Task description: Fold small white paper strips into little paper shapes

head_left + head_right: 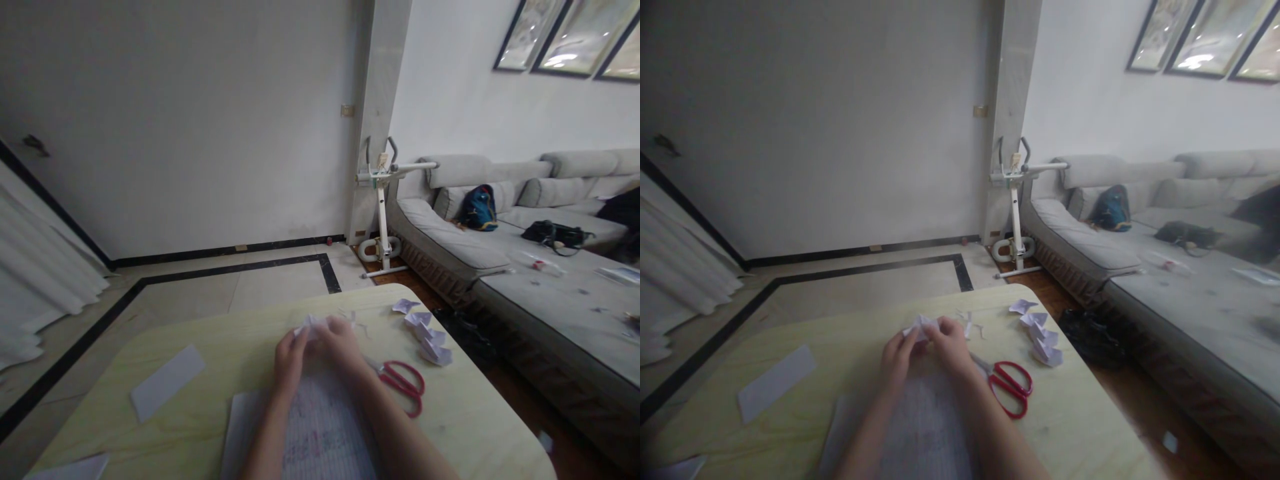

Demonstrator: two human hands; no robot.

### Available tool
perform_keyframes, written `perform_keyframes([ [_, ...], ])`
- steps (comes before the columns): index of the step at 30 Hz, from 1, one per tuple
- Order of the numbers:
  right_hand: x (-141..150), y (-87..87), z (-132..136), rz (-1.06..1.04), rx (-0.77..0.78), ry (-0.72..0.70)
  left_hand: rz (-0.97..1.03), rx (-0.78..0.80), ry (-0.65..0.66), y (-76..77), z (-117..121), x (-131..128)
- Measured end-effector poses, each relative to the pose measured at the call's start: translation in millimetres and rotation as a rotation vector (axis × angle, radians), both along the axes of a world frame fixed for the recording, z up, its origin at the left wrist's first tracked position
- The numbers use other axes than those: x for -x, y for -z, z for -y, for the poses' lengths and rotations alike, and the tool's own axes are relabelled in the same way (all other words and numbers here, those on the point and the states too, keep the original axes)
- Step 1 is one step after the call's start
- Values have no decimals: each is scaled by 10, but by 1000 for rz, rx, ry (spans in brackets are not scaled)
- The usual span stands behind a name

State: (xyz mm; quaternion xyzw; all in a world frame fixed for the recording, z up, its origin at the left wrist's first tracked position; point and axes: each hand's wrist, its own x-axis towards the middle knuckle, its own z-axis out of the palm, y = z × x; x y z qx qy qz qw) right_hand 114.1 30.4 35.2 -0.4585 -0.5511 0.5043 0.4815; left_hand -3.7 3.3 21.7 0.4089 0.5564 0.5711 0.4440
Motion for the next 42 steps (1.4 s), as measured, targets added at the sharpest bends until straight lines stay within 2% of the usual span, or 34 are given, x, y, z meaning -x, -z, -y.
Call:
perform_keyframes([
  [4, 3, 7, -9, 43, -41, 32, -59, -24, -19, 2, -14, 2],
  [11, 12, 15, -7, 78, -80, 29, -156, -16, -70, -89, 16, 1],
  [18, 19, 5, 7, 66, -64, 65, -94, 22, -7, -50, 11, 1],
  [26, 19, -6, 8, 131, -98, 64, -74, 4, -57, -50, 11, -8],
  [33, 14, 45, -2, 108, -81, 4, -56, -55, -144, 25, -28, 14],
  [42, 13, 95, -36, 90, -113, 4, -35, -18, -133, 0, -20, -7],
])
